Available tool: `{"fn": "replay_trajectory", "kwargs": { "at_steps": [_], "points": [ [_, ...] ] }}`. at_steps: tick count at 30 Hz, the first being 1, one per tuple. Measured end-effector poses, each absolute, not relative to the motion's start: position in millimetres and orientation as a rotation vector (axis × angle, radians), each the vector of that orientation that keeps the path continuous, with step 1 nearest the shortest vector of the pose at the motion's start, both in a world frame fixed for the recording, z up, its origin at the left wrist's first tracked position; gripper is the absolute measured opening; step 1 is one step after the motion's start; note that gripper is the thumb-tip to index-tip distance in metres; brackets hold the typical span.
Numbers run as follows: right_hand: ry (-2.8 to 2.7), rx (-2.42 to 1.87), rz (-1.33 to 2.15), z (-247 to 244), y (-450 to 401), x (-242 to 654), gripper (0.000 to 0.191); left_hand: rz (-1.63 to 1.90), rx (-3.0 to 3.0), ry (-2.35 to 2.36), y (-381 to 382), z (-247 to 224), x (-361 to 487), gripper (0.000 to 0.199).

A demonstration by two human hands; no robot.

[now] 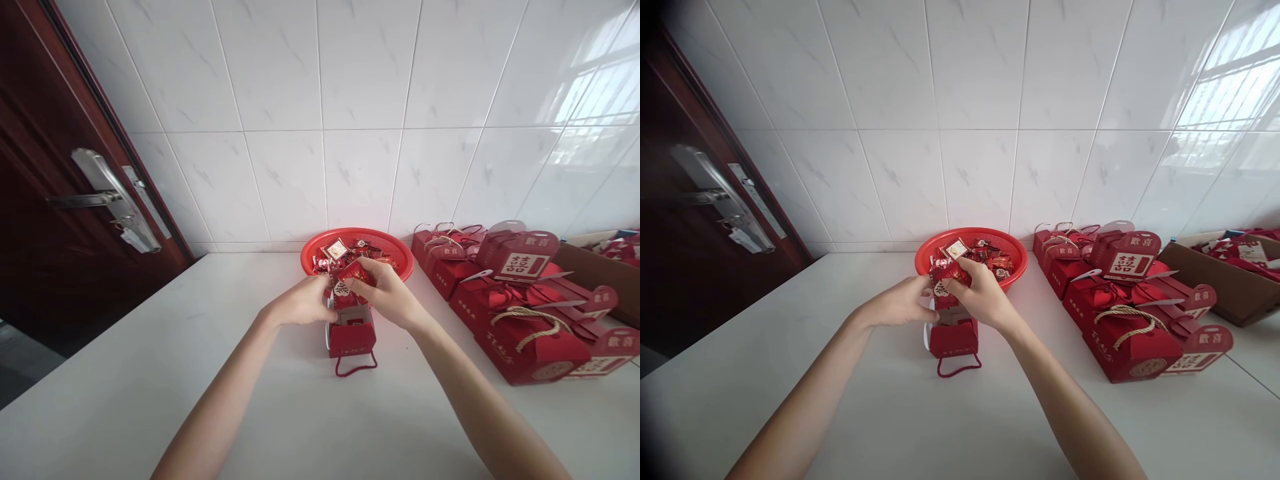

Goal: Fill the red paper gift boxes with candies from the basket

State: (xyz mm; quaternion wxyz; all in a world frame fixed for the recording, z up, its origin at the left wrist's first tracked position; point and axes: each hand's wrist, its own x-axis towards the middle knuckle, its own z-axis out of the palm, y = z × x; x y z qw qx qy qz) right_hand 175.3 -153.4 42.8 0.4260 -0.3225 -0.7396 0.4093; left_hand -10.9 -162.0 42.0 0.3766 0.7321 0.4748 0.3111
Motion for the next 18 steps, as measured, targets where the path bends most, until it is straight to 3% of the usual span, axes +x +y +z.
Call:
{"fn": "replay_trajectory", "kwargs": {
  "at_steps": [3,10,15,18],
  "points": [
    [-1.941,-0.878,0.990,38,-148,179,0.022,0.453,1.999,1.316,-163,46,-14,0.035],
    [-1.875,-0.907,0.994,50,-153,186,0.019,0.398,2.054,1.265,-165,48,-16,0.062],
    [-1.577,-0.805,1.355,56,-164,173,0.007,0.371,2.089,1.220,-164,48,-15,0.043],
    [-1.578,-0.769,1.381,48,-161,168,0.008,0.389,2.086,1.151,-164,48,-15,0.040]
  ]
}}
